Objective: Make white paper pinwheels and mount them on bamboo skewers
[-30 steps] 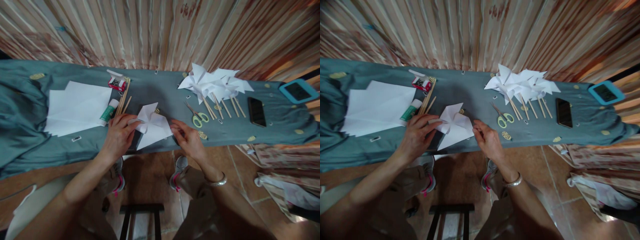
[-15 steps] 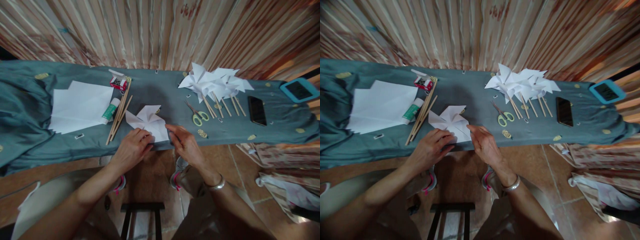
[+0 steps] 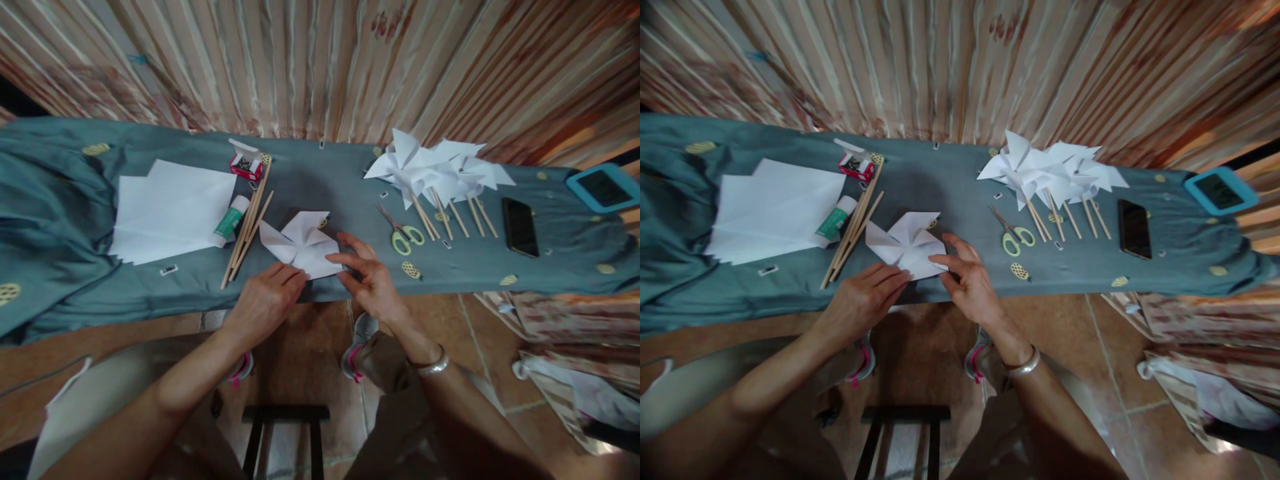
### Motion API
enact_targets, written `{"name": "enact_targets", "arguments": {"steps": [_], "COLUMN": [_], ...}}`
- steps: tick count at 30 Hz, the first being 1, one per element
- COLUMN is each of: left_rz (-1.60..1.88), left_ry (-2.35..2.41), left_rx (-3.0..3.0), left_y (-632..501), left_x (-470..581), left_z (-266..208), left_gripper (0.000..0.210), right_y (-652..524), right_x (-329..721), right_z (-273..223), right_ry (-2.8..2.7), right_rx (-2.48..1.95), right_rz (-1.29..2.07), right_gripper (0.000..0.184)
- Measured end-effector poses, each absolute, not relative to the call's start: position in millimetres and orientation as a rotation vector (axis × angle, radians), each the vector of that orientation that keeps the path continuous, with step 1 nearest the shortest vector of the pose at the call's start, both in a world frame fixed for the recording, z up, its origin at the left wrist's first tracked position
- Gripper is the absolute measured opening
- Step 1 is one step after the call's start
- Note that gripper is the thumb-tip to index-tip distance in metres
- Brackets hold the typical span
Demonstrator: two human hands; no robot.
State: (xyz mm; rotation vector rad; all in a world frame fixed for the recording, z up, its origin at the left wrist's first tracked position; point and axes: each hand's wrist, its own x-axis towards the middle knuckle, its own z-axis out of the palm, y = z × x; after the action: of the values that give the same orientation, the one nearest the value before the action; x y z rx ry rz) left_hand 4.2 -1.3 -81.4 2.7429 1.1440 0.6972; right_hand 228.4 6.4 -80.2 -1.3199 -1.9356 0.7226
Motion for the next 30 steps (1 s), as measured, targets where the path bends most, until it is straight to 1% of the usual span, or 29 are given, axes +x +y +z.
{"name": "enact_targets", "arguments": {"steps": [2, 4, 7, 10, 16, 18, 24, 30], "left_rz": [0.696, 0.681, 0.640, 0.621, 0.559, 0.588, 0.691, 0.722], "left_ry": [1.145, 1.145, 1.142, 1.153, 1.145, 1.148, 1.150, 1.123], "left_rx": [2.744, 2.744, 2.745, 2.739, 2.734, 2.728, 2.639, 2.598], "left_y": [-2, -3, -4, -5, -5, -6, -8, -7], "left_x": [4, 4, 5, 6, 6, 5, 6, 5], "left_z": [-80, -79, -76, -75, -75, -76, -80, -82], "left_gripper": [0.017, 0.017, 0.016, 0.014, 0.011, 0.012, 0.030, 0.022], "right_y": [9, 12, 16, 20, 24, 23, 23, 24], "right_x": [225, 222, 217, 212, 199, 196, 190, 185], "right_z": [-81, -81, -82, -84, -87, -88, -89, -89], "right_ry": [-1.892, -1.859, -1.831, -1.826, -1.928, -1.964, -2.015, -2.028], "right_rx": [-1.325, -1.337, -1.367, -1.396, -1.421, -1.425, -1.455, -1.454], "right_rz": [0.767, 0.806, 0.816, 0.754, 0.563, 0.500, 0.376, 0.350], "right_gripper": [0.019, 0.013, 0.009, 0.006, 0.010, 0.010, 0.011, 0.013]}}
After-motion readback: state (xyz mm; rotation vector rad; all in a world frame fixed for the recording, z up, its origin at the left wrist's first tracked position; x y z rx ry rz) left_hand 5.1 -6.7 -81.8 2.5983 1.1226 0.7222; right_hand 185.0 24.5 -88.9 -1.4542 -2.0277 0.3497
